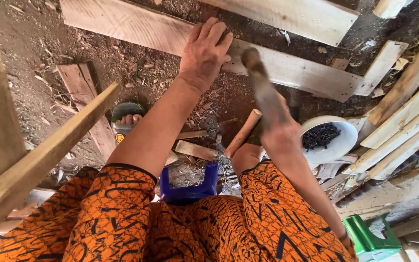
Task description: The person uses a hand saw to cut a wooden board and then hammers nails to secure it to a wooden frame.
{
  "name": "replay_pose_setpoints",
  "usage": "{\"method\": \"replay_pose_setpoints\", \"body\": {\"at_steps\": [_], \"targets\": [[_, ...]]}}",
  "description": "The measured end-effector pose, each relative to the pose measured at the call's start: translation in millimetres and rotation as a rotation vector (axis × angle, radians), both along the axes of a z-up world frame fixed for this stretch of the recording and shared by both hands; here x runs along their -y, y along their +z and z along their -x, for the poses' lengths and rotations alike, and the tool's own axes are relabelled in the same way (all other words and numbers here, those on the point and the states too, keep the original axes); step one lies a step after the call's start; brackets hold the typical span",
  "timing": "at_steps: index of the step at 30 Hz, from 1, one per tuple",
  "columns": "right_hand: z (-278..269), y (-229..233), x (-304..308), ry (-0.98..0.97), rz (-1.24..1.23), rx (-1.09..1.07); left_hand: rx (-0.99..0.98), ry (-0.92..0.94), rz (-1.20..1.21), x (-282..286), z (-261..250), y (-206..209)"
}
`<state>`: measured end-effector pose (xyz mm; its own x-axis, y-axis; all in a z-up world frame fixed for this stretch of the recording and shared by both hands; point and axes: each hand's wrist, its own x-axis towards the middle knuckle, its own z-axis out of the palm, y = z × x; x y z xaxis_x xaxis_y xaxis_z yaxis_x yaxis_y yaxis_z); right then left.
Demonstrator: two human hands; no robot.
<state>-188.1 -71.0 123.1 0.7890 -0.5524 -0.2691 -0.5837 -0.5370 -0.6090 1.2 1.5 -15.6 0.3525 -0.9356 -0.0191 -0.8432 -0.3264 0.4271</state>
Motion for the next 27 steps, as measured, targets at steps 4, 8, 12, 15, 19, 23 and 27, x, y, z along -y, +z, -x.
{"method": "replay_pose_setpoints", "body": {"at_steps": [4,8,12,15,19,23,27], "targets": [[-13.9,-15.1,8.9,-0.101,-0.309,-0.286,0.036,0.011,0.062,4.3,-0.9,8.5],[37.0,-13.3,12.2,0.031,0.066,-0.016,0.022,0.005,-0.019,4.2,-3.5,12.6],[133.2,2.7,50.6,-0.48,-0.032,0.013,-0.026,-0.055,-0.091,6.2,-8.6,18.5],[251.3,-31.5,88.9,-0.536,0.781,-0.17,0.024,-0.1,-0.155,10.2,-6.2,20.0],[365.2,-61.8,112.4,-0.706,0.703,0.074,0.02,-0.061,-0.008,23.5,-3.1,26.1],[441.3,-105.4,104.0,-0.852,0.652,-0.036,0.06,-0.098,-0.058,31.9,-10.2,29.7],[409.4,-98.3,88.5,-0.828,0.559,-0.118,0.023,-0.17,-0.194,27.4,-8.4,44.9]]}}
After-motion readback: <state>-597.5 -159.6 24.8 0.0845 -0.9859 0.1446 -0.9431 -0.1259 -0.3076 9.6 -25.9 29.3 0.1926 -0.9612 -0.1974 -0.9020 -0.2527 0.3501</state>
